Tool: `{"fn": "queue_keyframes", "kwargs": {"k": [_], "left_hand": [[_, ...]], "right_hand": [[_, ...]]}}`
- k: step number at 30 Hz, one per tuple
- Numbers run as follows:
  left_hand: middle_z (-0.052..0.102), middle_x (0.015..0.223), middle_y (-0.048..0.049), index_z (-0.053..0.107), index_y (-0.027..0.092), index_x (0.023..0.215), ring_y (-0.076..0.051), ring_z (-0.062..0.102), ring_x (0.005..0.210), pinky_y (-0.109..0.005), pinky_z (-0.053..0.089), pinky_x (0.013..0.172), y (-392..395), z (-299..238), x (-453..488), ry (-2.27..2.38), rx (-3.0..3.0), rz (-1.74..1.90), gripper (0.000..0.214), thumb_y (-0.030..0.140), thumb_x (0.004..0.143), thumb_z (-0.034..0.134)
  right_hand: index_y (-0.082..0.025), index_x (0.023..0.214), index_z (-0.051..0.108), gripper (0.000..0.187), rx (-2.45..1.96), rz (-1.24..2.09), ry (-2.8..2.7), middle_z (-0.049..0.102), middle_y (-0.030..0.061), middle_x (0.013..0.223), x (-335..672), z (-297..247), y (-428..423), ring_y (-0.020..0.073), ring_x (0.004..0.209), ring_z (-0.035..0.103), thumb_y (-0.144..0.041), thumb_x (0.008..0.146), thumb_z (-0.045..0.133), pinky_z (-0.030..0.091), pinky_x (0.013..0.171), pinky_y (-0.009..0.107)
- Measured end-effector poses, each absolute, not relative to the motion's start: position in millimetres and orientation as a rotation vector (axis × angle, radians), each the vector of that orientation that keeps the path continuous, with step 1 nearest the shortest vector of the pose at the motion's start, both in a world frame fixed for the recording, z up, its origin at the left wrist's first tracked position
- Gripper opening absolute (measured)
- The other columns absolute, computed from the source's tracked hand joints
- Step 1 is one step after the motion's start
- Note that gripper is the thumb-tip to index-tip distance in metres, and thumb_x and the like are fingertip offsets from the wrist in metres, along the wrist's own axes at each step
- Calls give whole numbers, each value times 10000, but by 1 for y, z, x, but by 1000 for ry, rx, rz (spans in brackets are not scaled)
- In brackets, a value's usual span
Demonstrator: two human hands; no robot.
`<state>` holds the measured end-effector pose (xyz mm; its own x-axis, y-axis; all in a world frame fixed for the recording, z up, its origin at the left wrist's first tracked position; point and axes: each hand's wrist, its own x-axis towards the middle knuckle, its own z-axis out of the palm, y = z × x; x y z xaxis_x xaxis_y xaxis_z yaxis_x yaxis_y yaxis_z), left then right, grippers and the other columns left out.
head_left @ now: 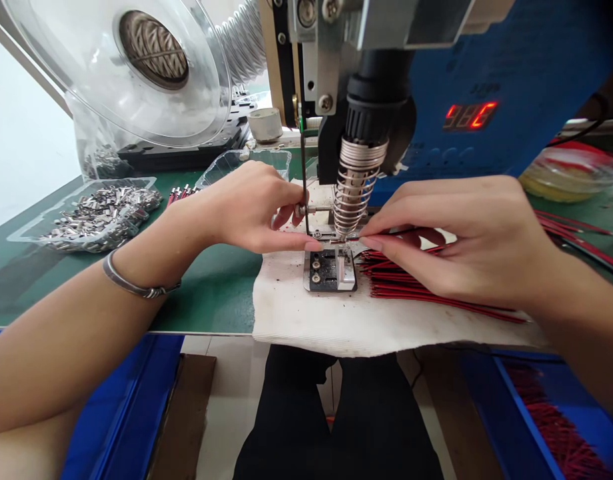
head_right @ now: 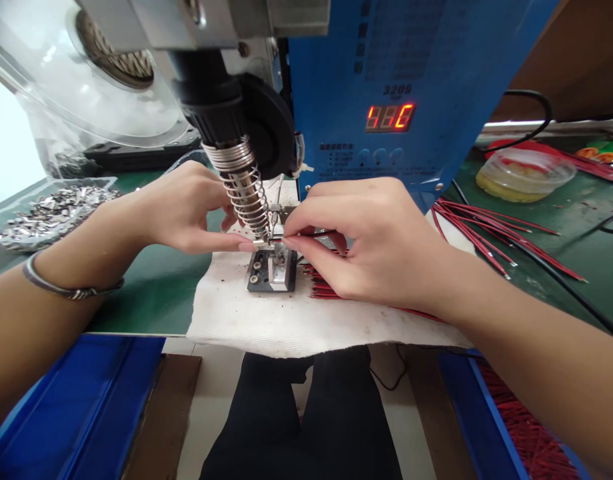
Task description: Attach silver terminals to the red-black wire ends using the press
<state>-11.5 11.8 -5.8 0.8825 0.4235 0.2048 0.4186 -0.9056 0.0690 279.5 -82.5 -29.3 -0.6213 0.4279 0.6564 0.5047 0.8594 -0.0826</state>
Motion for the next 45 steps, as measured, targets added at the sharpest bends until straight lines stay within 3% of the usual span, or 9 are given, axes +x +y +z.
{"fn": "queue_keyframes", "kwargs": {"k": [12, 28, 31, 34, 36, 39, 42, 45], "left_hand": [[617, 555, 6, 510, 288, 696, -185, 488, 514, -396, 400, 649, 7, -4, -10, 727, 3026, 316, 585, 785, 976, 641], [675, 580, -17, 541, 286, 679, -195, 538, 522, -411, 391, 636, 11, -7, -10, 708, 3025, 388, 651, 866, 965, 625], [696, 601, -27, 553, 282, 671, -209, 581, 552, -412, 383, 635, 12, -4, -7, 756, 3039, 361, 613, 818, 949, 651], [619, 537, -10, 554, 269, 662, -176, 484, 479, -407, 337, 600, 2, 2, -11, 850, 3029, 309, 598, 779, 951, 671], [570, 497, 9, 642, 253, 722, -158, 427, 440, -398, 308, 577, -14, 3, -17, 994, 3011, 332, 551, 741, 974, 673], [575, 482, 37, 798, 214, 878, -138, 448, 422, -353, 302, 539, -55, -9, -22, 1277, 2883, 785, 393, 576, 1007, 714], [716, 584, 48, 843, 200, 865, -69, 436, 423, -276, 331, 490, -111, -32, -8, 1261, 2502, 1296, 176, 336, 978, 841], [795, 689, 36, 899, 200, 938, -73, 517, 468, -219, 376, 450, -160, -51, 22, 1082, 2170, 1284, 77, 184, 971, 832]], "right_hand": [[-252, 989, 793, 149, -641, -123, -2341, 841, -9, 880, 280, -31, -83, 157, 736, 761, -143, 1078, 743, 555, 641, 299], [-227, 971, 830, 135, -621, -190, -2312, 871, 25, 929, 280, -30, -85, 184, 786, 810, -150, 1070, 779, 602, 693, 317], [-244, 977, 820, 137, -598, -204, -2294, 863, 16, 926, 281, -30, -84, 187, 789, 810, -138, 1059, 792, 597, 692, 317], [-250, 984, 809, 148, -517, -212, -2276, 852, 7, 917, 282, -29, -85, 171, 776, 803, -120, 1052, 798, 590, 672, 298], [-258, 982, 803, 160, -482, -211, -2263, 850, 6, 921, 281, -26, -90, 164, 759, 794, -116, 1056, 797, 585, 657, 296], [-270, 940, 782, 171, -501, -171, -2240, 828, -10, 868, 276, -16, -101, 160, 717, 764, -152, 1057, 821, 575, 641, 314], [-266, 835, 727, 243, -550, 44, -2201, 773, -39, 759, 267, -5, -117, 144, 634, 693, -163, 1006, 866, 543, 591, 329], [-258, 798, 684, 261, -622, 162, -2173, 701, -66, 707, 257, -3, -134, 112, 601, 629, -173, 998, 828, 543, 596, 307]]}}
